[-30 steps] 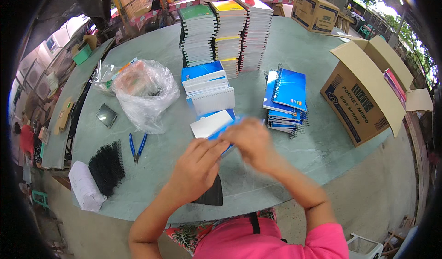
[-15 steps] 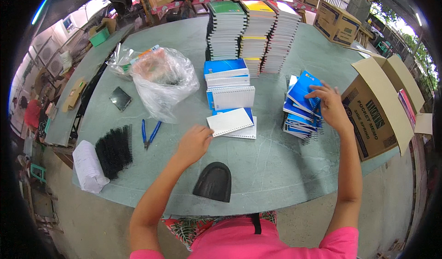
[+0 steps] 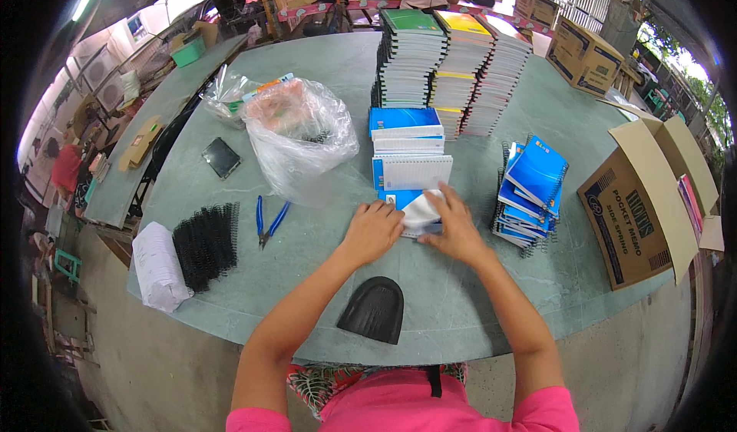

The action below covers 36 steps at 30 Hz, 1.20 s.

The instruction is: The person assembles spiral notebooks by picking up a pre-punched cover and paper stack, manually threading a wire spiral through the holes, and repeating the process for multiple notebooks at a workstation.

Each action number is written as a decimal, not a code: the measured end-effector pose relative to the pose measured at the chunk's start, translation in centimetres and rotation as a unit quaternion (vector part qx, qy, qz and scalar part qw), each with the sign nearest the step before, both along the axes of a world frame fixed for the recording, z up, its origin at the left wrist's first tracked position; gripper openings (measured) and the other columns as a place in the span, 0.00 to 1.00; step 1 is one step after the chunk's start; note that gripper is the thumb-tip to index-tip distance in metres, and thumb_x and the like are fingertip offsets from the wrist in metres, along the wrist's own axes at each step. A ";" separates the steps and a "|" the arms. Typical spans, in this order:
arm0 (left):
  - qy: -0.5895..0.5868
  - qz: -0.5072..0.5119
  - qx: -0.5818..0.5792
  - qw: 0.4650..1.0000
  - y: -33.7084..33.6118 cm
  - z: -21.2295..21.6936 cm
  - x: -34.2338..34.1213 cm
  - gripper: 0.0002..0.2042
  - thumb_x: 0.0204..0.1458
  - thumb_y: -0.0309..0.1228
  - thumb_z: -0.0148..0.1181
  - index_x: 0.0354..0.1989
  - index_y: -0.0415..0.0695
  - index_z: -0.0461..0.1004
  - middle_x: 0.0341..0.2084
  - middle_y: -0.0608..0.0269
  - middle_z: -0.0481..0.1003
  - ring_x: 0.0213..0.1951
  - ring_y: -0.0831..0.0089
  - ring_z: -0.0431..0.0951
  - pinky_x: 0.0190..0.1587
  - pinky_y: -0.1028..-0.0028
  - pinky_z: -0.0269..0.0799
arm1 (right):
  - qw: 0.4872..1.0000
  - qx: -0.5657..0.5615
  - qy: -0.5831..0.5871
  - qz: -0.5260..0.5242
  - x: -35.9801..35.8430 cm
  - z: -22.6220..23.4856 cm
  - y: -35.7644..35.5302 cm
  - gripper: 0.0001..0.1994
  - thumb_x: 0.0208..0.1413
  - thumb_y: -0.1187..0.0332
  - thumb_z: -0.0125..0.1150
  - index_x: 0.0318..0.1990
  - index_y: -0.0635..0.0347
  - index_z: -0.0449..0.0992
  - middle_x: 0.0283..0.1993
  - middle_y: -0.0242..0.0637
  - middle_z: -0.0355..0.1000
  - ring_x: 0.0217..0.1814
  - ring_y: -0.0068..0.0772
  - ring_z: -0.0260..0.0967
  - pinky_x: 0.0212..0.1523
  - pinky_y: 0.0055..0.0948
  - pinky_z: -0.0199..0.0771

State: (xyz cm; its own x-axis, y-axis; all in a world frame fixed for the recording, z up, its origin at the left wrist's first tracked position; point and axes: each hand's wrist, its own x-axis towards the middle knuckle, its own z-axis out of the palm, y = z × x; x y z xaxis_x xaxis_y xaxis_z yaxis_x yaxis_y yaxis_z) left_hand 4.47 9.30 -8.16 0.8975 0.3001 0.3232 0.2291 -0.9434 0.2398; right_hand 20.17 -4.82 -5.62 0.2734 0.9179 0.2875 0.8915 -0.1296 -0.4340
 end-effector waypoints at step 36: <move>-0.159 -0.029 -0.791 0.590 -1.8 2.5 -9.0 0.20 0.37 0.23 0.68 0.40 0.42 0.67 0.31 0.67 0.72 0.34 0.78 0.73 0.35 0.78 0.69 | 0.801 0.126 0.539 0.230 -7.4 6.9 -1.0 0.35 0.44 0.58 0.66 0.58 0.63 0.60 0.62 0.44 0.58 0.62 0.41 0.57 0.63 0.40 0.50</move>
State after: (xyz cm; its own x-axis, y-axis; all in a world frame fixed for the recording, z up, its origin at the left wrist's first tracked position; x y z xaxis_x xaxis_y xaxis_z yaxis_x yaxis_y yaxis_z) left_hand -4.55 7.55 -5.62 0.8911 0.4224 -0.1657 -0.0859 0.5157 0.8525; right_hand 12.72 -5.84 1.29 0.1365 0.9429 0.3039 -0.0897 0.3173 -0.9441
